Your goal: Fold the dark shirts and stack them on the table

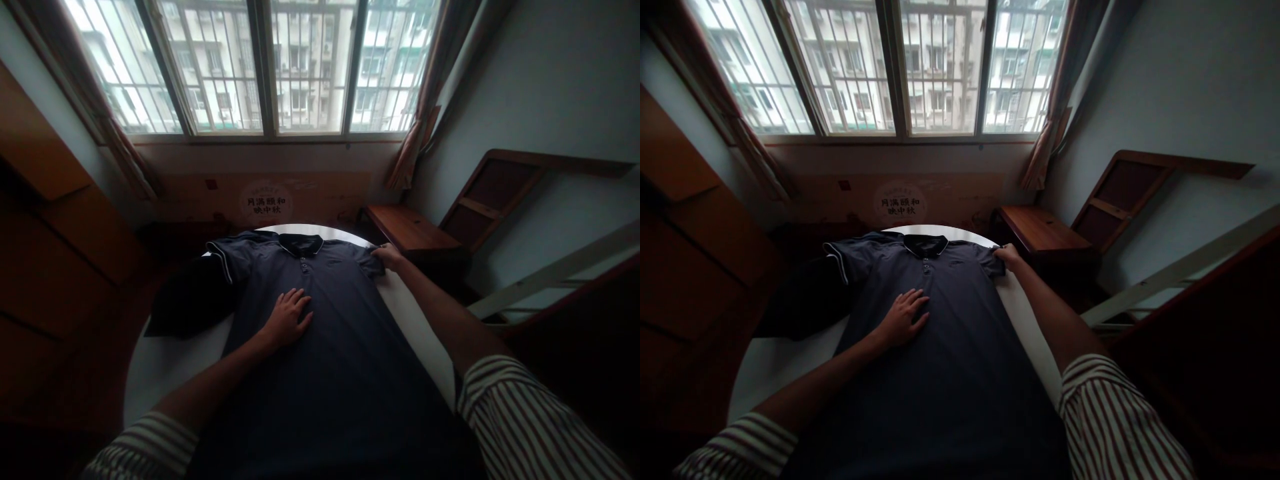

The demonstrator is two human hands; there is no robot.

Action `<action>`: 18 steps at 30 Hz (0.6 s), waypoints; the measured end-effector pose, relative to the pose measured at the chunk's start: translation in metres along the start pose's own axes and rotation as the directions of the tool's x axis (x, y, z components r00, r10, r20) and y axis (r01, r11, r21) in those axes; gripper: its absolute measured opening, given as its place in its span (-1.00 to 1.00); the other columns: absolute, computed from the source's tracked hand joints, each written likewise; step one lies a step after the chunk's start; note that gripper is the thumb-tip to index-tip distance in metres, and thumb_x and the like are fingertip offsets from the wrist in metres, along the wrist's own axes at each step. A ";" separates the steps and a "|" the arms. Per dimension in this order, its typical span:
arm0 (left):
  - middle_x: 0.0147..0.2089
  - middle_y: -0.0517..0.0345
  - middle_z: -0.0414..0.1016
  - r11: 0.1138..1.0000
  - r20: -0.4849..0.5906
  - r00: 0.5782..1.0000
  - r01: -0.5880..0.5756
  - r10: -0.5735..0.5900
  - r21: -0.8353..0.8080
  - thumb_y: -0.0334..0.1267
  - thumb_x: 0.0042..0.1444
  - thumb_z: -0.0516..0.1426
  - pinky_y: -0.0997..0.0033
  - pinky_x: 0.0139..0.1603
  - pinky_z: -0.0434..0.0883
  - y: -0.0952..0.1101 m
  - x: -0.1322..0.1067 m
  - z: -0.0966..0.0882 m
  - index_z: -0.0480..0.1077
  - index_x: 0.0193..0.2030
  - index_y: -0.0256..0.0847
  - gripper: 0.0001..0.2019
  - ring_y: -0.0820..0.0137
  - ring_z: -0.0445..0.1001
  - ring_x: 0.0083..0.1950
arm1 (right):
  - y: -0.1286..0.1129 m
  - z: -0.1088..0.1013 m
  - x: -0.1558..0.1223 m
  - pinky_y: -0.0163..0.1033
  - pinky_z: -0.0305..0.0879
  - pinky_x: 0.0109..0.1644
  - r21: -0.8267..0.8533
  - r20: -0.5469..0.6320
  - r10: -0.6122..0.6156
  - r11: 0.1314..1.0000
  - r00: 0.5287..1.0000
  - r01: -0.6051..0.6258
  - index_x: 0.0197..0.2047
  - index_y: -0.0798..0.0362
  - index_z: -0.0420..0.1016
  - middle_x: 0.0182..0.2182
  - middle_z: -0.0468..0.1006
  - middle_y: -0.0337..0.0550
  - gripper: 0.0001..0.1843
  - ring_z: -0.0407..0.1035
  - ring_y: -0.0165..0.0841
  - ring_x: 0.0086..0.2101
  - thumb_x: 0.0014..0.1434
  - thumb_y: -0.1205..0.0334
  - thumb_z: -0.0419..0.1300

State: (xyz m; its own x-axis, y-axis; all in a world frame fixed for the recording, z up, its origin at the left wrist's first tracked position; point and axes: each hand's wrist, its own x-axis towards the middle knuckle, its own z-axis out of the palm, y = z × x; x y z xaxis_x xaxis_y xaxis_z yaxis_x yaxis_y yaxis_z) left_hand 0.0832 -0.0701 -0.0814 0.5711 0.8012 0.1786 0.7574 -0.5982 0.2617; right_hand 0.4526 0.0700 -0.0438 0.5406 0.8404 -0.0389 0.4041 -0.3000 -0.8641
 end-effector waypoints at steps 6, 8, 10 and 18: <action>0.43 -0.10 0.19 1.000 -0.014 1.000 -0.005 0.005 -0.017 -0.02 0.34 0.00 -0.15 0.40 0.08 -0.001 0.000 0.002 0.30 0.31 -0.20 -0.51 0.04 0.11 0.45 | -0.024 0.001 -0.001 -0.34 0.34 -0.07 -0.199 0.009 -0.163 0.967 0.987 0.161 -0.06 0.00 0.49 -0.11 0.58 -0.16 -0.41 0.43 -0.23 -0.03 -0.21 0.51 0.42; 0.42 -0.10 0.19 1.000 -0.019 1.000 -0.005 0.005 -0.021 -0.02 0.34 0.00 -0.15 0.40 0.07 -0.002 0.000 0.002 0.29 0.31 -0.20 -0.50 0.03 0.10 0.45 | -0.029 0.002 -0.001 -0.31 0.35 -0.05 -0.247 0.024 -0.173 0.953 0.985 0.173 -0.10 0.01 0.51 -0.12 0.58 -0.13 -0.44 0.43 -0.18 -0.03 -0.24 0.47 0.44; 0.42 -0.10 0.19 1.000 -0.018 1.000 -0.005 0.005 -0.021 -0.01 0.34 0.00 -0.16 0.40 0.08 -0.002 0.000 0.002 0.29 0.31 -0.20 -0.50 0.03 0.10 0.45 | -0.030 0.002 -0.001 -0.28 0.38 -0.09 -0.286 0.021 -0.150 0.946 0.988 0.150 -0.14 0.06 0.51 -0.16 0.58 -0.07 -0.48 0.44 -0.16 -0.06 -0.24 0.44 0.45; 0.42 -0.11 0.20 1.000 -0.024 1.000 -0.012 0.011 -0.023 -0.03 0.34 0.00 -0.16 0.39 0.10 -0.002 0.001 0.004 0.30 0.31 -0.20 -0.51 0.03 0.12 0.44 | -0.024 -0.009 -0.009 -0.16 0.44 -0.14 -0.350 -0.008 -0.149 0.927 0.989 0.136 -0.08 0.24 0.51 -0.19 0.56 0.08 -0.54 0.48 -0.13 -0.17 -0.14 0.53 0.31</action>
State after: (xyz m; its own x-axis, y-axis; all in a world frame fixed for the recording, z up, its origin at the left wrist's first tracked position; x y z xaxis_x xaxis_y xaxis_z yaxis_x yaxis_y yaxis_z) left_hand 0.0835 -0.0684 -0.0858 0.5715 0.7947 0.2047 0.7433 -0.6070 0.2811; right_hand 0.4446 0.0661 -0.0186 0.4808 0.8718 0.0942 0.7066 -0.3215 -0.6303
